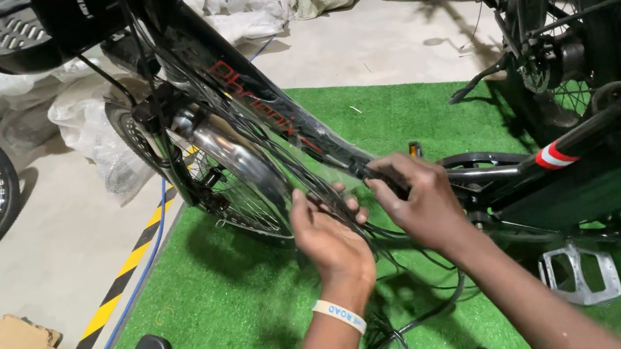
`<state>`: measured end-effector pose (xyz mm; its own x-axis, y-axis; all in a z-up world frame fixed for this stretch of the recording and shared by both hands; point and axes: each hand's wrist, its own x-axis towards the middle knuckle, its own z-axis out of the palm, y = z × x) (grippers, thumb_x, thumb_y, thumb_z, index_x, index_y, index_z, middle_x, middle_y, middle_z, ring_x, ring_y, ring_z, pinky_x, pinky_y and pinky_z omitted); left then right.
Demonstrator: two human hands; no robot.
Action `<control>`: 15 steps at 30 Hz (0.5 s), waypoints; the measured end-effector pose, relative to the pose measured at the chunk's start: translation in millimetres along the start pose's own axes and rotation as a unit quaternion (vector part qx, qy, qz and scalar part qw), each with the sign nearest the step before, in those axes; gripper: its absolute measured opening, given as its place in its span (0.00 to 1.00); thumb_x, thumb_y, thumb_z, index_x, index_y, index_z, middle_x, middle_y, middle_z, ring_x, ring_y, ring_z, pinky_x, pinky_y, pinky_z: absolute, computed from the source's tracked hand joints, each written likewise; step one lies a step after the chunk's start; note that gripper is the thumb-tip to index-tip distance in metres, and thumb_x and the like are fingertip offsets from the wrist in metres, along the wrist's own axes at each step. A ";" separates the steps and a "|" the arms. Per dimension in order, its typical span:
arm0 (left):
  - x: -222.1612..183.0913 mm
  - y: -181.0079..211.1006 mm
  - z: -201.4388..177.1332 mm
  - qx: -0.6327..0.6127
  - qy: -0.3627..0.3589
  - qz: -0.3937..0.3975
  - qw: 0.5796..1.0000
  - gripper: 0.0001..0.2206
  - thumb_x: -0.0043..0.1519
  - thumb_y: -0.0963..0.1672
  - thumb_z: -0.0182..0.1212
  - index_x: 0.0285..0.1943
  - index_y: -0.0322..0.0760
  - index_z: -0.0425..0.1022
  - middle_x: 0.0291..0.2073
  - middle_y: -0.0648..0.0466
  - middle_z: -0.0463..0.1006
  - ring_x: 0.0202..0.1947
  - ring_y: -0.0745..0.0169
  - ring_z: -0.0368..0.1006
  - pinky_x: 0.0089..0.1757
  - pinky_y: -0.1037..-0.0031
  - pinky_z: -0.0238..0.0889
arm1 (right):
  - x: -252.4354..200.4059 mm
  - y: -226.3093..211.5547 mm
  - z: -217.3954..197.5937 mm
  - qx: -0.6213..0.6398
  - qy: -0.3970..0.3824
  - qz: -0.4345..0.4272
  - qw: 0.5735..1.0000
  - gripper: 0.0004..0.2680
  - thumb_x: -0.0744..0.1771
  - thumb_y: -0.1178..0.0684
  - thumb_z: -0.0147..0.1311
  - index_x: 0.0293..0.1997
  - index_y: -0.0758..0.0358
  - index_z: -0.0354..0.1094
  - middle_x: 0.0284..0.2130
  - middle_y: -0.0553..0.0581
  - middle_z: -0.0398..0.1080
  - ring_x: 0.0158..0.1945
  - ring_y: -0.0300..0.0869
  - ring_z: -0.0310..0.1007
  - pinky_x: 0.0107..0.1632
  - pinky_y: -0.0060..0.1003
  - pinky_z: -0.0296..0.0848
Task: Wrapping a spiral cable protector around a bundle of wires on a bicycle frame
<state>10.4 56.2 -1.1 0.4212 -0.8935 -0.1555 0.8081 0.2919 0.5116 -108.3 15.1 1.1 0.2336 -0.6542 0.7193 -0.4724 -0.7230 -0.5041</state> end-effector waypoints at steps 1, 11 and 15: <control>8.3 -5.2 -7.8 -0.001 0.001 0.003 1.000 0.19 0.63 0.55 0.42 0.47 0.40 0.64 0.37 0.50 0.70 0.27 0.63 0.62 0.23 0.77 0.52 | -0.3 -1.7 1.9 0.002 -0.001 -0.002 1.000 0.06 0.61 0.58 0.61 0.39 0.56 0.74 0.31 0.57 0.76 0.36 0.51 0.77 0.38 0.43 0.75; 1.1 1.9 -3.1 0.213 0.036 0.134 0.967 0.12 0.56 0.35 0.53 0.47 0.35 0.69 0.33 0.53 0.71 0.30 0.66 0.70 0.26 0.79 0.70 | -1.7 -12.5 20.8 -0.012 0.017 -0.083 0.996 0.05 0.62 0.58 0.60 0.40 0.59 0.72 0.29 0.57 0.74 0.34 0.53 0.76 0.37 0.44 0.75; -11.4 8.1 -3.0 0.290 -0.002 0.222 0.931 0.12 0.56 0.35 0.58 0.45 0.41 0.75 0.34 0.56 0.75 0.34 0.73 0.65 0.36 0.79 0.68 | 1.1 -20.1 23.7 -0.038 0.036 -0.111 0.992 0.06 0.61 0.60 0.60 0.38 0.58 0.72 0.28 0.57 0.72 0.32 0.53 0.74 0.38 0.43 0.74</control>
<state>13.3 69.7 2.3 0.6573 -0.7312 0.1823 0.1960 0.3995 0.8955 -78.4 23.7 0.7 0.2784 -0.4603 0.8430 -0.4787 -0.8274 -0.2937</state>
